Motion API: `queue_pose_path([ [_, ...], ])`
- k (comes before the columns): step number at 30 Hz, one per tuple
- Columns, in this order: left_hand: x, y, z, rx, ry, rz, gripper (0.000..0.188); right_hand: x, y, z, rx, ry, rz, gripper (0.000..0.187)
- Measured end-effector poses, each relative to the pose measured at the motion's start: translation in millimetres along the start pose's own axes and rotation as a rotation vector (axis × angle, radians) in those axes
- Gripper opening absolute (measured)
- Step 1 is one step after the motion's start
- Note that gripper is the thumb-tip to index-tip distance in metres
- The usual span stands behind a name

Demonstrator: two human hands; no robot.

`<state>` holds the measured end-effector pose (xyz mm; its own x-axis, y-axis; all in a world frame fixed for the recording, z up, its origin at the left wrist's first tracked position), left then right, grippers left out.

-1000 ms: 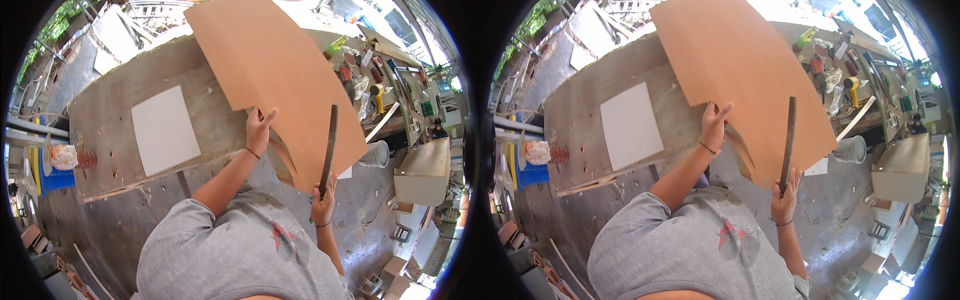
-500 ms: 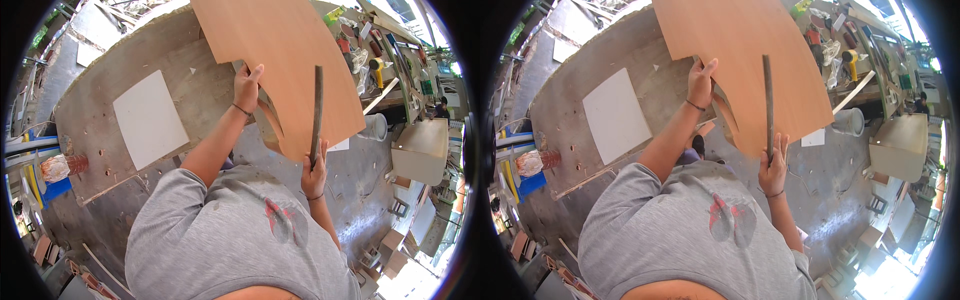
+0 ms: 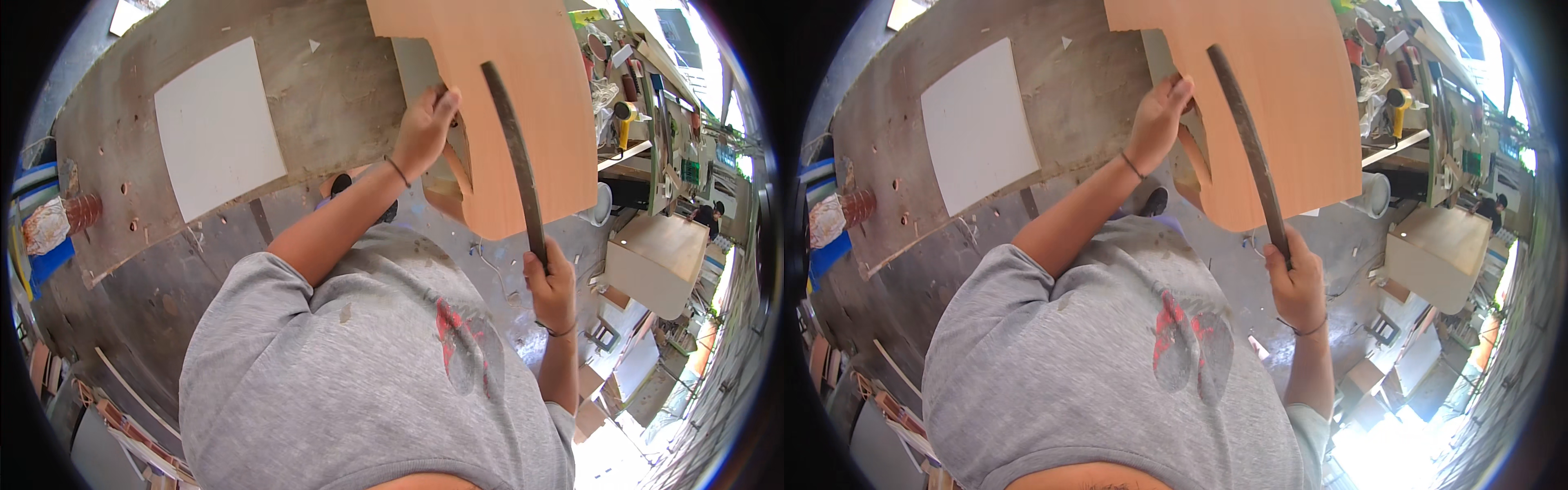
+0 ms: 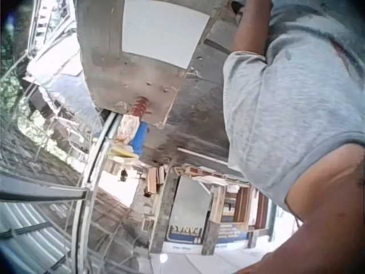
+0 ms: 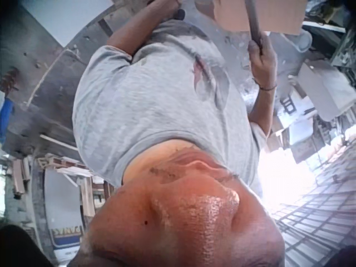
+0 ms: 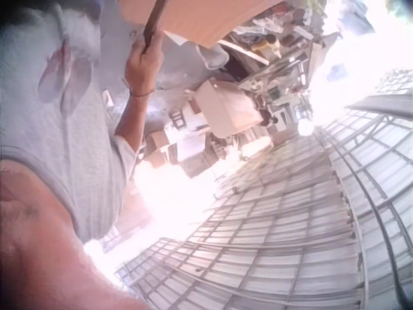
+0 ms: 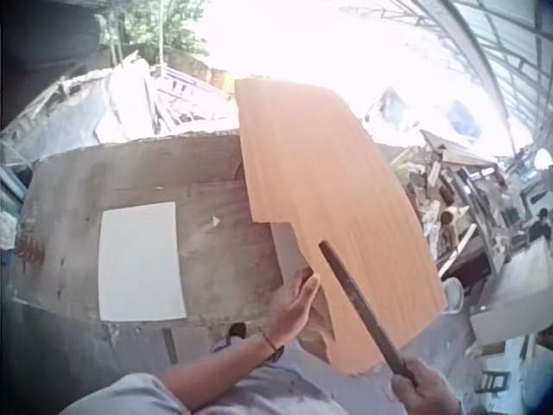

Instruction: The person files the edges of a curved wooden panel using a long metal file, working around several different corners and straight edges of the board.

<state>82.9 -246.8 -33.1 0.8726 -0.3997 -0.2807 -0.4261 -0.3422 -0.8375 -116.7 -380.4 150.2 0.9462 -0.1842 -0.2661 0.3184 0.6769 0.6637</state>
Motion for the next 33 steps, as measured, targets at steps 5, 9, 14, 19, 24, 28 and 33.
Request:
queue_pose_path([
  [5, -51.3, 19.5, 2.6, 0.161, 0.009, -0.034, 0.047, 15.6, 41.9, 15.0, -0.043, 0.173, 0.074, 0.047],
  [9, -54.3, 35.8, 3.2, 0.015, 0.053, 0.099, 0.05, 35.1, 64.7, 20.6, -0.382, 0.33, 0.231, 0.058],
  [14, -37.5, 3.0, -4.7, 0.029, -0.465, -0.438, 0.037, 43.0, 74.8, 29.6, -0.468, 0.403, 0.228, 0.063],
  [19, 21.4, -63.5, -16.6, 0.777, -0.012, -1.065, 0.012, 50.8, 88.3, 25.2, -0.586, 0.444, 0.219, 0.06],
  [24, 67.7, -50.6, -57.1, 1.577, 0.179, -0.529, 0.072, 58.8, 84.4, 7.1, -0.668, 0.441, 0.14, 0.06],
  [28, 65.4, -59.4, -57.3, 1.578, 0.257, -0.504, 0.075, 67.2, 87.7, -6.2, -0.643, 0.426, 0.05, 0.06],
  [33, 64.0, -64.4, -58.8, 1.662, 0.256, -0.459, 0.074, 65.8, 92.3, -4.9, -0.623, 0.451, -0.004, 0.058],
])
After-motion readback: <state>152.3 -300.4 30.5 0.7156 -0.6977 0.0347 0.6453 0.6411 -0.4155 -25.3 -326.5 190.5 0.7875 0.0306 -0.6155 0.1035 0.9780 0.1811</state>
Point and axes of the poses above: each hand's wrist, its own x-axis towards the middle knuckle, its own z-axis out of the back of the hand, y = z × x, the point moved 1 cm from there along x, towards the middle knuckle, and after that the axes turned 12 degrees about z, right-handed, at the moved point
